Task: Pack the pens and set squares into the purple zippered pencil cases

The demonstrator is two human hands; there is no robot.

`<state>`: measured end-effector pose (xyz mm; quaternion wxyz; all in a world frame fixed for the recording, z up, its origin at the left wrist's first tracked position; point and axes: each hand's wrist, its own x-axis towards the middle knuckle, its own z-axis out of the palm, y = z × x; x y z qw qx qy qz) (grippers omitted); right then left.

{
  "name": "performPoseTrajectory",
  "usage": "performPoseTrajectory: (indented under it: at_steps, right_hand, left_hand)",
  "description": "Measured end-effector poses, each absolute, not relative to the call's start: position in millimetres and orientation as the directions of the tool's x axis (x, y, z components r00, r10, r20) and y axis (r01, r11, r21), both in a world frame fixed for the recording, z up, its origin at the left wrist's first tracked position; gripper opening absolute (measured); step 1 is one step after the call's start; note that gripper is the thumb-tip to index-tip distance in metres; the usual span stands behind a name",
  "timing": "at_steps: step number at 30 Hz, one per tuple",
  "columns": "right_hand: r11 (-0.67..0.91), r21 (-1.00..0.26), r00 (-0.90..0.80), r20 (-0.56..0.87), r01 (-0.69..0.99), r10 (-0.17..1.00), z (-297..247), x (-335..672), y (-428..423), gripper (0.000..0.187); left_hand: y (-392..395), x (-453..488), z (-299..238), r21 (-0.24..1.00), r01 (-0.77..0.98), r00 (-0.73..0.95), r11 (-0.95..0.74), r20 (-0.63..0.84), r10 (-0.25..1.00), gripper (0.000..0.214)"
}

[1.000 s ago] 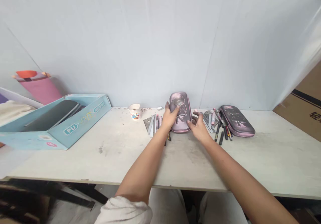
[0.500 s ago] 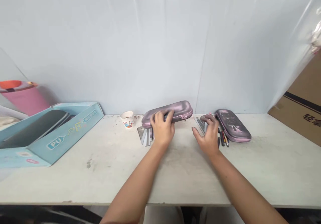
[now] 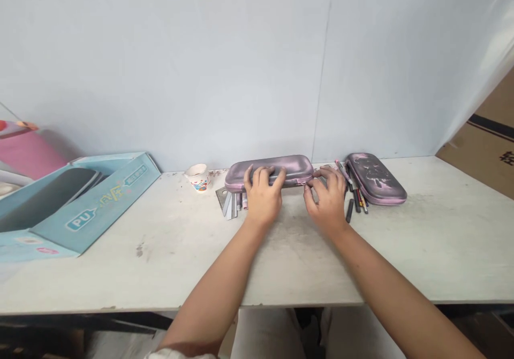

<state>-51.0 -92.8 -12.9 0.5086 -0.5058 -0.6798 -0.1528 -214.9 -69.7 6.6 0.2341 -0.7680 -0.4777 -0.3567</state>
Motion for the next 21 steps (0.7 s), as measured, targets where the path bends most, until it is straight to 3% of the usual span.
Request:
performPoseTrajectory:
  at_steps: [7,12,16,19,21]
  right_hand:
    - [0.449,-0.264,0.035,0.889,0.854,0.456,-1,-26,-88,0.009]
    - [0.435,-0.462,0.221,0.838,0.773,0.499,-4,-6,-78,0.016]
    - [0.474,-0.650,0.316,0.730,0.594,0.606,-11,-4,-68,0.019]
    - [0.473,-0.712,0.242,0.653,0.519,0.718,-17,-9,-62,0.019]
    - [0.456,-0.740,0.189,0.603,0.494,0.775,-20,-12,-60,0.019]
  left_hand:
    - [-69,-216,12,0.119,0.860,0.252,-0.496,0.746,0.616,0.045]
    - [-70,-220,19,0.280,0.742,0.258,-0.609,0.720,0.645,0.039]
    - [-68,-216,24,0.550,0.515,0.233,-0.657,0.648,0.725,0.043]
    - [-66,-208,26,0.763,0.205,0.131,-0.613,0.600,0.790,0.051]
    - [-64,-205,25,0.837,-0.015,0.040,-0.548,0.548,0.836,0.050]
